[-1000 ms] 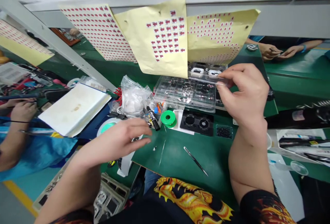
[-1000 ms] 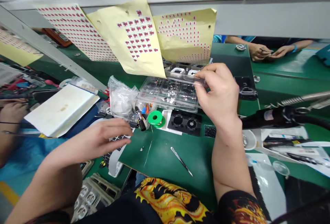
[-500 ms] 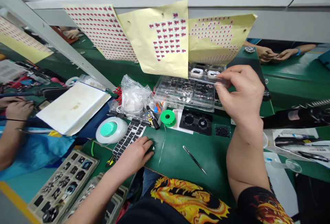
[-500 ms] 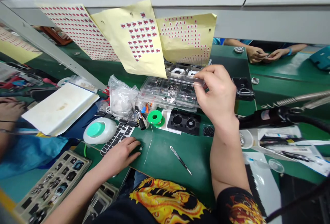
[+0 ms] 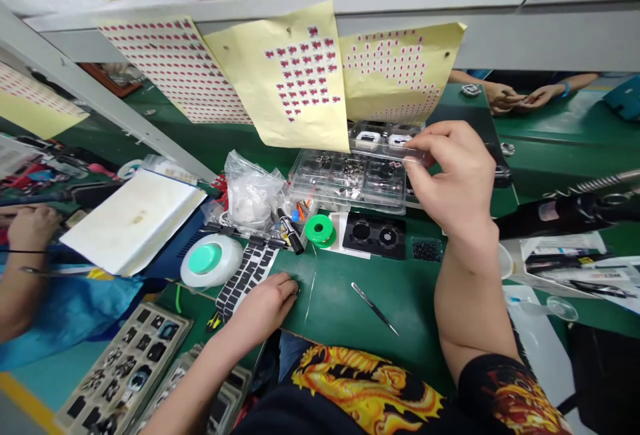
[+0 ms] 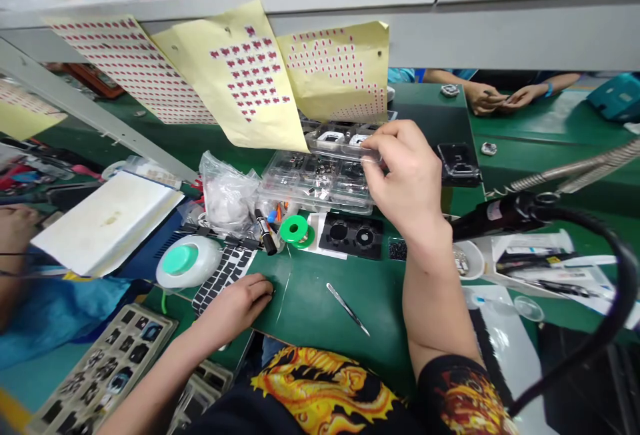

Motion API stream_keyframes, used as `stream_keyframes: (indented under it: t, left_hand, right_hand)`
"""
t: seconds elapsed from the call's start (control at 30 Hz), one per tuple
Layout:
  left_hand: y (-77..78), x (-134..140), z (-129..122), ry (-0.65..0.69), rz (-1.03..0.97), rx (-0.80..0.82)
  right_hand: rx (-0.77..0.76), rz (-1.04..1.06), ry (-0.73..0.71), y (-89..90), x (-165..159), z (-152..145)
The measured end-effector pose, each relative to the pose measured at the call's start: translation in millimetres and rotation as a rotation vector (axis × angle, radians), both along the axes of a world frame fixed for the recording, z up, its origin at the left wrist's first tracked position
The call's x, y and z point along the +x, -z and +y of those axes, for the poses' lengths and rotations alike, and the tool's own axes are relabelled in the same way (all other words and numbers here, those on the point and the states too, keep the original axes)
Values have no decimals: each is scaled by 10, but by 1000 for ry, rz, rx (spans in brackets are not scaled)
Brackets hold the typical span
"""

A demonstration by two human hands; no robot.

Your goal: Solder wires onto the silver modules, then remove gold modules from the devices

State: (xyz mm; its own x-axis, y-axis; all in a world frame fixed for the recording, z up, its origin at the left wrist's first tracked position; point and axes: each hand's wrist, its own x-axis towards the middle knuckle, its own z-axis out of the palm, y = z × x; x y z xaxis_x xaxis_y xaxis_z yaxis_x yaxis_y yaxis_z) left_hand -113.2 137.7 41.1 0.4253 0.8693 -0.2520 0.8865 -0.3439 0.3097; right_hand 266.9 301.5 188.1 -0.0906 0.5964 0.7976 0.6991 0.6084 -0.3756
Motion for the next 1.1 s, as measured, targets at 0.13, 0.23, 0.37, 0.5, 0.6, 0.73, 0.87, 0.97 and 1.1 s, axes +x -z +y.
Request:
stream_keyframes:
  t: [0.13,0.23,0.37,0.5,0.6,0.73,0.87,0.97,1.1]
  left_hand:
    - [-21,8,21,-28,-15,-48]
    - [-40,7,35,-61,-55,-89]
    - [-54,4,43,-85,-100,-86]
    - [-60,-2,47,-72,-120,-33]
    - [-188,-3,66,-79,-168,-52]
    - [-703,42,159,-78,-324,-147]
    - [-1376,205,443,32,-446,1]
    - [-1709,418,815,134,-487,170]
    - [-1836,736,1414,144,-476,373]
  right_hand:
    - [18,6,-16,7,-1,-2]
    - [7,6,-18,11,-2,-2]
    - [0,4,-19,4,-5,-6]
    - [-19,-3,14,-9,-10,-12]
    - [-32,-8,24,-10,-15,-12]
    - [-22,-11,15,2,-29,-13]
    - [-16,-18,14,10,-44,-23]
    - [2,-11,2,12,-43,-28]
    - [5,6,-6,10,-35,-23]
